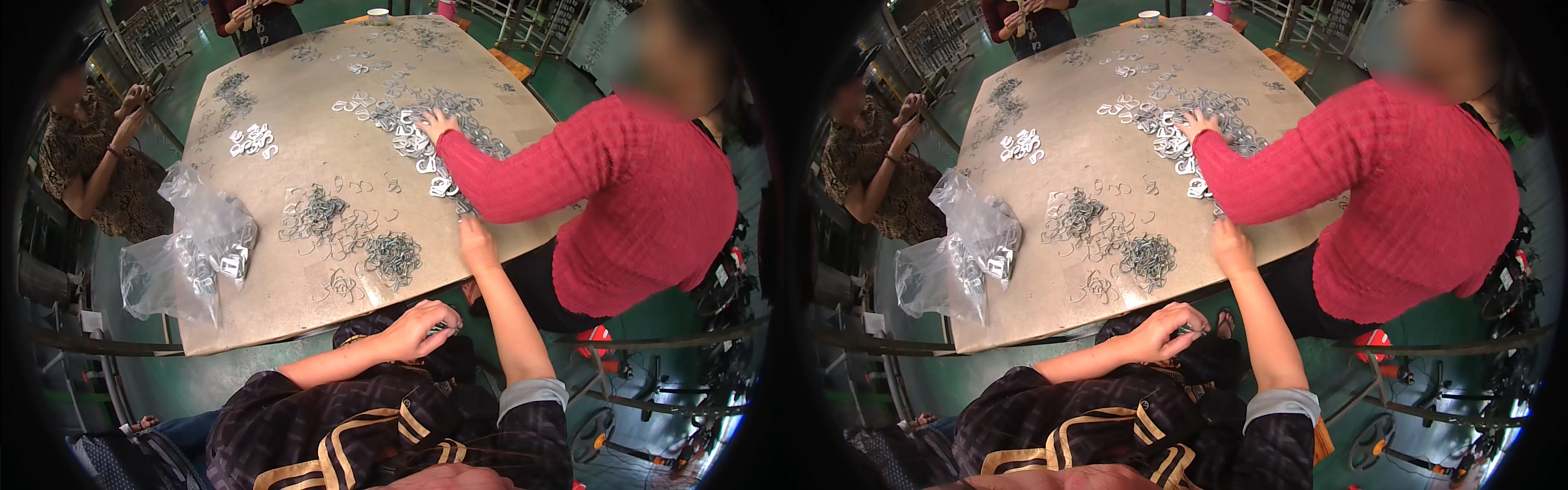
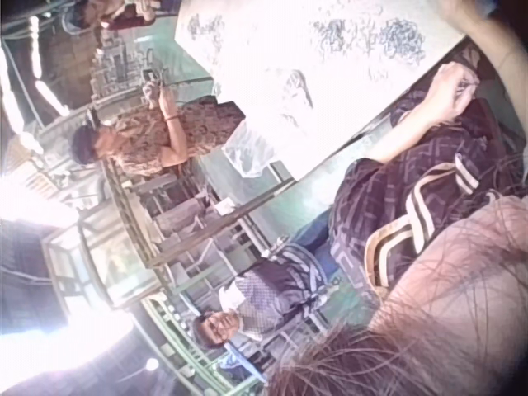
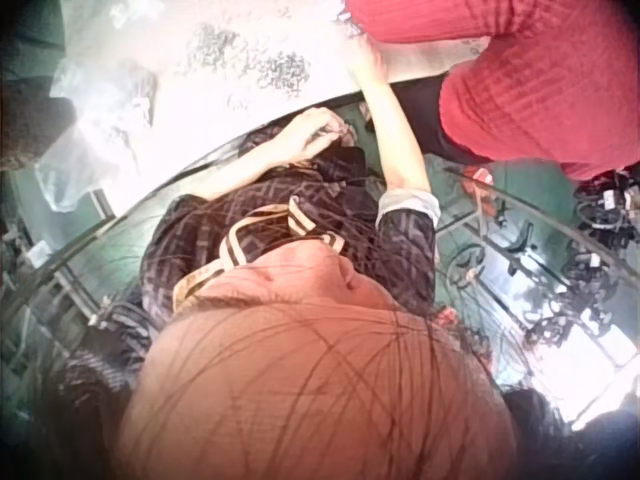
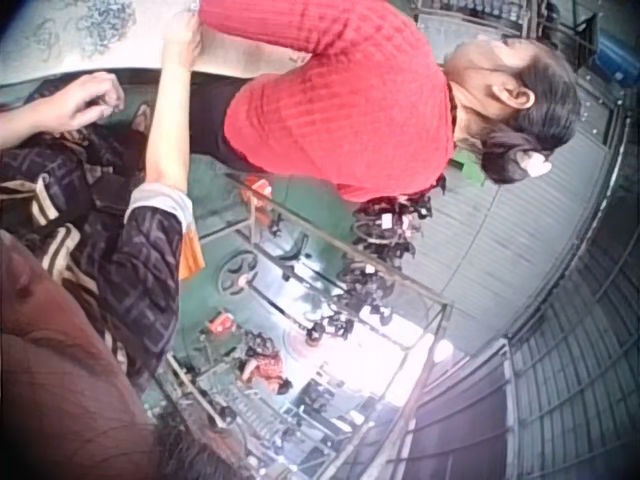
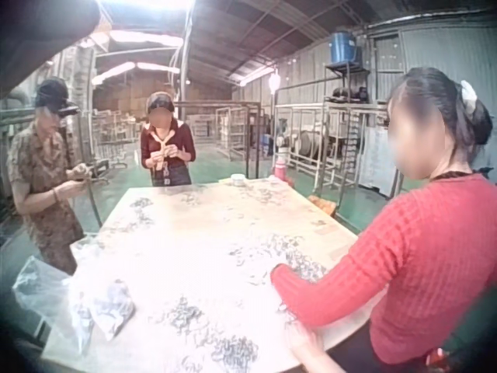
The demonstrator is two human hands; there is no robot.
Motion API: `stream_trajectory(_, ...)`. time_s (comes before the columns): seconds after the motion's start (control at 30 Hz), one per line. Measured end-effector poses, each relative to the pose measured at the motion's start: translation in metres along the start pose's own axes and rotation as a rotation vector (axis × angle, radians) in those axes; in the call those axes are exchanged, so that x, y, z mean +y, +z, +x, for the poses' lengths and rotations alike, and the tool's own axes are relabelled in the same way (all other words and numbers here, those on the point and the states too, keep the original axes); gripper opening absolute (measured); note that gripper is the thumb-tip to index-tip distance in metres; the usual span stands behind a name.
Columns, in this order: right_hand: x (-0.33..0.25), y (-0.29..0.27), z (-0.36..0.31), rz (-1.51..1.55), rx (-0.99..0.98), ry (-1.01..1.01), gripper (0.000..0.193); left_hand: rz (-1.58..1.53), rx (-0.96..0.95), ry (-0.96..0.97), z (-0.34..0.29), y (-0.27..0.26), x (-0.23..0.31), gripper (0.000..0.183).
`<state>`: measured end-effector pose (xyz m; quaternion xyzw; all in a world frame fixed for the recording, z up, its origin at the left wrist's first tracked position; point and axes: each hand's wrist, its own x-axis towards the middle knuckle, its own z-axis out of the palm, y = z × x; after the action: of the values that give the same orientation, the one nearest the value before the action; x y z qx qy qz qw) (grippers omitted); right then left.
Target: The person assembles small metal hooks and spring clips by hand at a shared table. They repeatedly pick a hook and a spring, connect them, and place the assembled unit on a hanging rack. Other workers perform the same task nearby.
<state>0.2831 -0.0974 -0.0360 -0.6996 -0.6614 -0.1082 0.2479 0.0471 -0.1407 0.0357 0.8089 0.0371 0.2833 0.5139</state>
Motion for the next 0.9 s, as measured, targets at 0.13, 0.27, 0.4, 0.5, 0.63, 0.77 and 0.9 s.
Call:
stream_trajectory(0.13,-0.015,-0.049,-0.008,0.571,0.075,0.438,0.015,0.027,0.07,-0.047,0.004,-0.001,-0.002,0.013)
stream_trajectory(0.27,-0.067,-0.112,-0.049,0.943,0.058,0.525,0.014,0.065,0.156,-0.057,0.013,-0.001,0.0,0.014)
stream_trajectory(0.4,-0.09,-0.137,-0.07,0.821,0.108,0.444,0.009,0.125,0.171,-0.069,0.017,0.002,0.005,0.017)
stream_trajectory(0.5,-0.1,-0.148,-0.072,0.716,0.143,0.406,0.008,0.177,0.17,-0.092,0.016,0.007,0.007,0.018)
stream_trajectory(0.63,-0.103,-0.146,-0.079,0.633,0.18,0.366,0.008,0.246,0.213,-0.14,0.013,0.015,0.008,0.017)
stream_trajectory(0.77,-0.102,-0.136,-0.085,0.636,0.241,0.321,0.01,0.244,0.228,-0.183,0.012,0.019,0.007,0.017)
stream_trajectory(0.9,-0.101,-0.137,-0.085,0.752,0.142,0.358,0.01,0.279,0.217,-0.192,0.008,0.018,0.001,0.017)
